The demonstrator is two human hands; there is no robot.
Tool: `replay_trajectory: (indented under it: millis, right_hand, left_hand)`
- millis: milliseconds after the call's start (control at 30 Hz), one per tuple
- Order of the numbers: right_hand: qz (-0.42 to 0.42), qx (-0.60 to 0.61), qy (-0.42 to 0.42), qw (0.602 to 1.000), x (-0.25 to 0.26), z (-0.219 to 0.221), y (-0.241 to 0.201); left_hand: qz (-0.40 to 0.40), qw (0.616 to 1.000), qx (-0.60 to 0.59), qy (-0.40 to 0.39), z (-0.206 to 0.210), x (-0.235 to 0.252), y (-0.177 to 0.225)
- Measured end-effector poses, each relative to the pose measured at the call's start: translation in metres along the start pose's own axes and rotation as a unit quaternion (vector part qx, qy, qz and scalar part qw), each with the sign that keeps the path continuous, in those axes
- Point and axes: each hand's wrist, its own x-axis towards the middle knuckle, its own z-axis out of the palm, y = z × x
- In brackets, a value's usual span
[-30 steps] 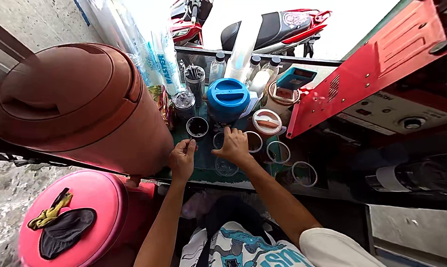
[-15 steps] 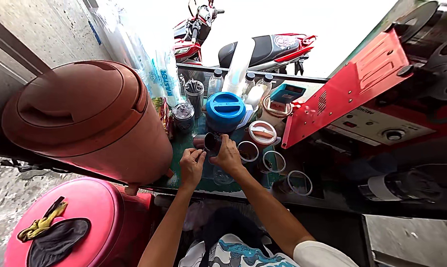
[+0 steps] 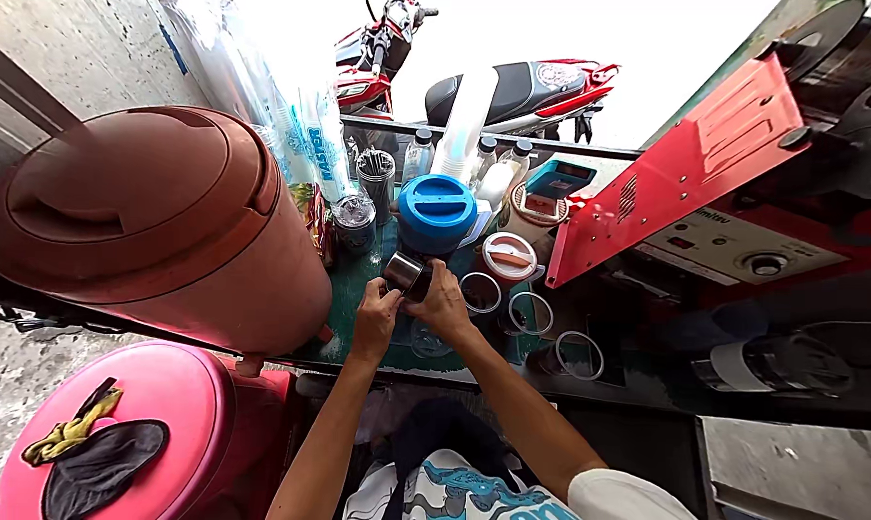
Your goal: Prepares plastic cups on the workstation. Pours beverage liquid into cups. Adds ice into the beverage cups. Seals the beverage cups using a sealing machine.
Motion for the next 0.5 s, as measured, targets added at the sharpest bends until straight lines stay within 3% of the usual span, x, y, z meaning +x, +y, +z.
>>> replay_trajectory:
  millis: [67, 167, 267, 400, 500]
  right_hand:
    - [0.002, 0.01, -0.017, 1.0, -0.003, -0.03, 0.003]
    - [-0.028, 0.088, 0.091, 0.992, 0.017, -0.081, 0.032]
    - [-0.001, 0.134, 0.177, 0.975, 0.073, -0.111, 0.056]
    - [0.015, 0.189, 0.111, 0.975, 0.155, -0.091, 0.084]
    - [-0.001, 0.271, 0.153, 0.951, 0.177, -0.062, 0.09]
  left_hand:
    - [0.008, 1.0, 0.002, -0.001, 0.001, 0.001, -0.002]
    - [0.019, 1.0, 0.004, 0.004, 0.004, 0.003, -0.004]
    - [0.012, 1.0, -0.007, 0.011, 0.005, 0.003, 0.001]
    - [-0.063, 0.992, -0.081, 0.069, -0.001, 0.007, 0.014]
    - [-0.16, 0.975, -0.106, 0.108, -0.012, 0.012, 0.018]
